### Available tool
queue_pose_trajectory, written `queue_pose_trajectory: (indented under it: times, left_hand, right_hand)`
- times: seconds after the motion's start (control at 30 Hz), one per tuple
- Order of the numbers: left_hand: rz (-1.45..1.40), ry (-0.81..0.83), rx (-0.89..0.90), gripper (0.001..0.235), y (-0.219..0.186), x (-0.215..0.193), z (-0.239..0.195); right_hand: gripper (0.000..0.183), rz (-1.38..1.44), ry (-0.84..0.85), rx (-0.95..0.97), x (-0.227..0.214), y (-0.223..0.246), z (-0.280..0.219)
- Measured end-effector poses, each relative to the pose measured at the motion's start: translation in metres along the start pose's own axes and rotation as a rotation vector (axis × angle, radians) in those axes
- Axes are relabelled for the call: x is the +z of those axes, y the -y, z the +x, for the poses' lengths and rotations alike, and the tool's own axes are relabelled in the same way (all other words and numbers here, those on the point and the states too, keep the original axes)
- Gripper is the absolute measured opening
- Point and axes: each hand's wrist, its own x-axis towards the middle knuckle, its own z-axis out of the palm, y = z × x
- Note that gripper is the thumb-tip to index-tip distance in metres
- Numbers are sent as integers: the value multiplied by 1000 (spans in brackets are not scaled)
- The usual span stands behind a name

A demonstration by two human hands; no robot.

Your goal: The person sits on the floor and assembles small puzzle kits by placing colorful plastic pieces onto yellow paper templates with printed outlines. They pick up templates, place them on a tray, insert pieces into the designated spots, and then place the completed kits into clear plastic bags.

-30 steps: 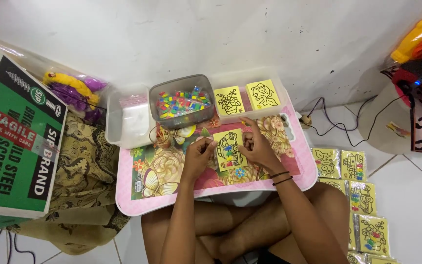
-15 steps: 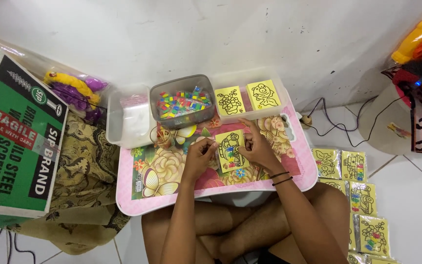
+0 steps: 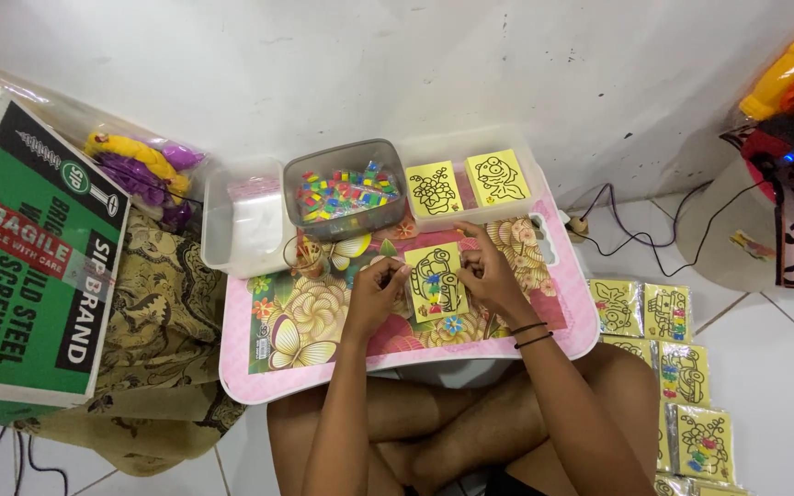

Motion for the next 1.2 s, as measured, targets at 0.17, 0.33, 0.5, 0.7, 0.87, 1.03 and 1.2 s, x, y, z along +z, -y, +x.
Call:
queue_pose_trajectory:
  times: [0.17,0.33,0.5,0.7,0.87,1.03,1.2]
  left_hand:
    - [8,-5,-4,17,-1,0,1]
    - [-5,-19,-28,17,7,2,1]
    - [-8,-56,-45,20,9,1,2]
    - [16,-63,-17,14,16,1,3]
    - [24,-63,-27,14,3,1,1]
    - [42,-65,-25,13,-1,2,1]
    - [48,-80,-50,18,-10,7,-1]
  right_hand:
    - [70,64,-23,4,1,-4,1]
    - [69,124,-28,11,1,-11,1]
    - [65,148,-51,11,-1,-22,4]
    - [60,145,-77,-4,1,-11,2]
    - [53,123,-89,6,0,-22,2]
    - [27,134,-131,7,-2,-47,8]
    - [18,179,-180,10,-1,-35,5]
